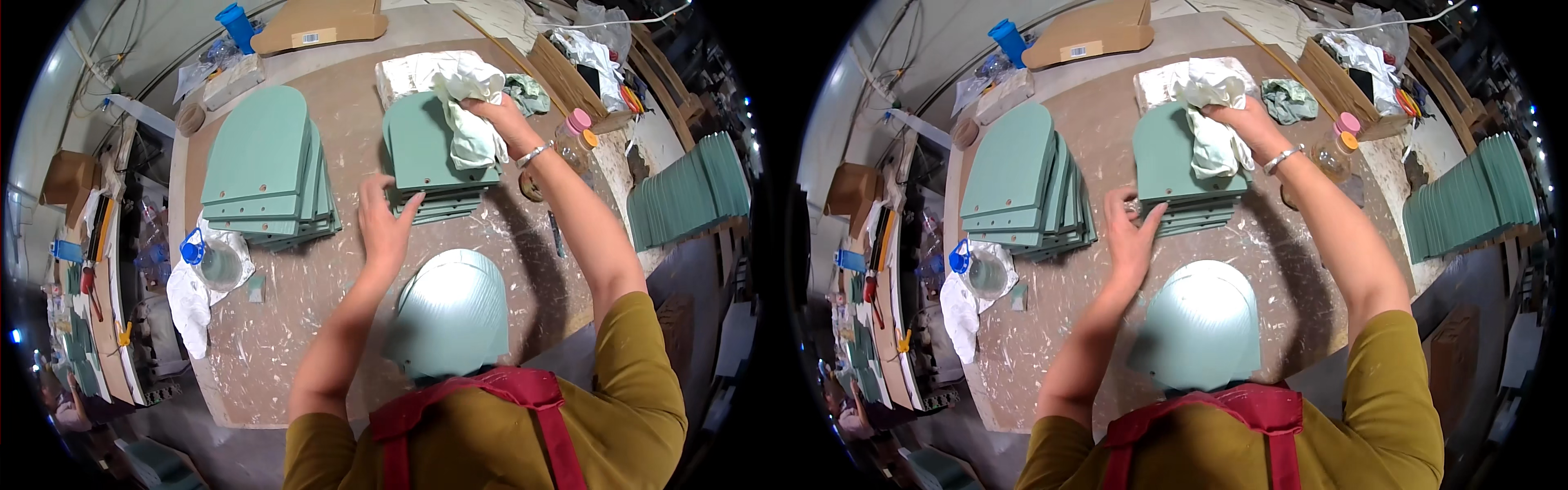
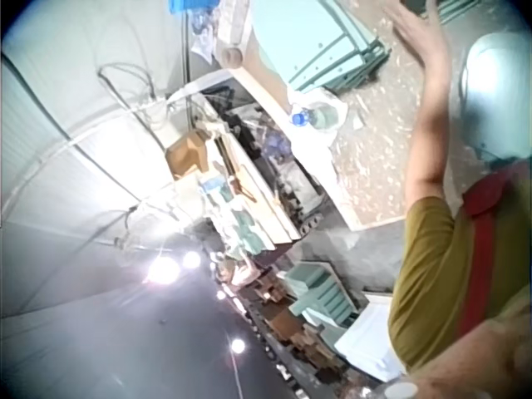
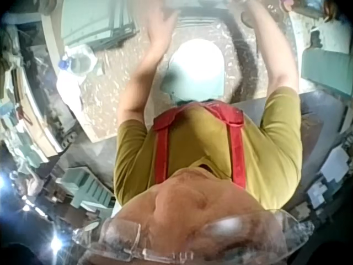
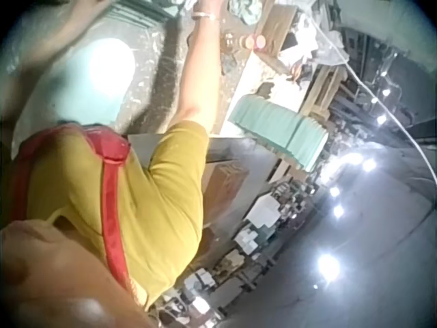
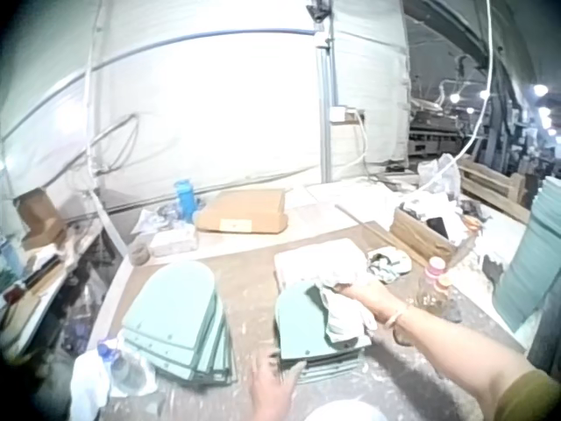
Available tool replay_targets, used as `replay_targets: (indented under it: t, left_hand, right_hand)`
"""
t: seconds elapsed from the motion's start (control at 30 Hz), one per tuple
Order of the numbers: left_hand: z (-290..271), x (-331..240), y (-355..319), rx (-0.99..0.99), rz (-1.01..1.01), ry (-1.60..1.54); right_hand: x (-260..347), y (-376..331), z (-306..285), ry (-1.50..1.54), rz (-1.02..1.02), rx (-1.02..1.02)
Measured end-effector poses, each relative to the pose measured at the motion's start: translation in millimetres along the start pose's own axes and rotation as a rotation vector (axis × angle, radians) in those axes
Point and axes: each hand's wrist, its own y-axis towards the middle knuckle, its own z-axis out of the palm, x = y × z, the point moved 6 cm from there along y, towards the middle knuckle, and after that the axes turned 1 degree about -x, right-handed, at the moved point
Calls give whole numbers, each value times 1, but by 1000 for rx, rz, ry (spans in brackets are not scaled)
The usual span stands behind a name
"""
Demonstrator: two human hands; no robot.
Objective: The person cleans green wooden chair components using a cloth and a liquid from a bottle, then stacks them on a workbench.
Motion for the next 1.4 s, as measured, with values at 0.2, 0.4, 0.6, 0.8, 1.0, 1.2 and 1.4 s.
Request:
replay_targets:
  t: [0.2, 0.4, 0.6, 0.8, 1.0, 1.2, 1.4]
  left_hand:
    - [9, 16, 6, 126, -188, -158]
    - [-9, -8, 2, 43, -24, -60]
    - [11, -16, 28, 168, 341, 146]
    - [3, -19, 22, 48, 299, 145]
    - [-70, -9, -58, 308, -191, 37]
    - [-111, 34, -204, 414, -777, -391]
    - [-82, -14, -217, 238, -696, -694]
  right_hand:
    - [5, 6, 4, 62, 73, 60]
    - [14, -4, 0, -110, -52, 20]
    - [22, -24, 41, -976, -260, 102]
    - [25, -130, 54, -914, -45, 752]
    - [33, -189, -79, -359, 84, -91]
    - [24, -220, -29, -531, -10, -5]
    - [-6, -282, 143, -1004, -490, 651]
